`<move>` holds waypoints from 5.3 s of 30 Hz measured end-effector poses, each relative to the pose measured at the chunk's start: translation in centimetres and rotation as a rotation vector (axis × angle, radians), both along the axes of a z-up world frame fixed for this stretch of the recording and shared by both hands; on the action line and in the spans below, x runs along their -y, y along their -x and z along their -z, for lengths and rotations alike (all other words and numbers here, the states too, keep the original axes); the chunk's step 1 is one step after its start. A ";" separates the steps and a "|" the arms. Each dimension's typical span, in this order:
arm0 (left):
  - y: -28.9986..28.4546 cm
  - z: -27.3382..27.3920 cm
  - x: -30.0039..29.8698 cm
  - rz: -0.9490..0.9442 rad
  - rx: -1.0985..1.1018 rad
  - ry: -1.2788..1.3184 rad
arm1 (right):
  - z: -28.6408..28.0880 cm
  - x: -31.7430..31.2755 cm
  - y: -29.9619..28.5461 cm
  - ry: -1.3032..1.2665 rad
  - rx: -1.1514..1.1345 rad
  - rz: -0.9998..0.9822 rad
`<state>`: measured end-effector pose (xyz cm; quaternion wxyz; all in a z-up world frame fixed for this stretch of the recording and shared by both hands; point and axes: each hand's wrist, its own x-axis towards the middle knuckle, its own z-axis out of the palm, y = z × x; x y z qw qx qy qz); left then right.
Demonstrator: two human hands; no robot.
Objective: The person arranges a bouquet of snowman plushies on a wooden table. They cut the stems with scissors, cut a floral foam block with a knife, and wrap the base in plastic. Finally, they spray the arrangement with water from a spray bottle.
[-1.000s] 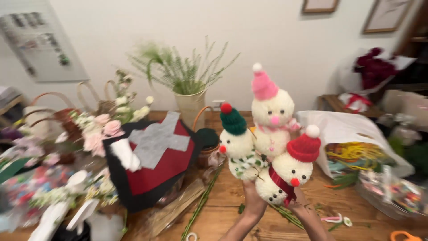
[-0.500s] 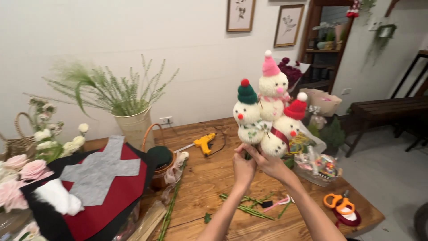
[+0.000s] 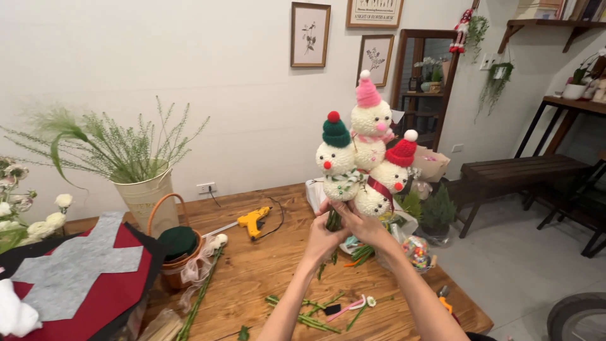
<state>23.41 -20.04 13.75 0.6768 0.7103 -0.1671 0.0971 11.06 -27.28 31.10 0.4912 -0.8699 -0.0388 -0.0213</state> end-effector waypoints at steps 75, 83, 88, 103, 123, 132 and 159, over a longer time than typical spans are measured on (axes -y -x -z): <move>6.1 5.5 -2.6 -0.335 -0.121 0.199 | 42.7 12.4 -11.0 -0.046 -0.077 0.133; 7.3 5.3 -3.0 -0.330 -0.174 0.205 | 20.8 4.8 -4.9 -0.197 0.071 -0.038; 6.1 8.2 -2.5 -0.377 -0.076 0.147 | 15.1 0.8 -3.8 -0.216 0.122 -0.179; 11.7 -0.8 -4.6 -0.218 -0.275 -0.109 | 15.9 -1.5 -5.0 -0.316 0.396 -0.344; 8.4 3.0 -6.4 -0.072 0.058 -0.251 | 18.3 -2.7 -8.9 -0.240 0.490 -0.282; 9.6 2.3 -7.0 -0.093 0.079 -0.226 | 18.6 -3.1 -8.3 -0.244 0.447 -0.264; 8.7 4.3 -6.8 -0.087 -0.070 -0.197 | 21.7 -2.7 -9.5 -0.254 0.390 -0.287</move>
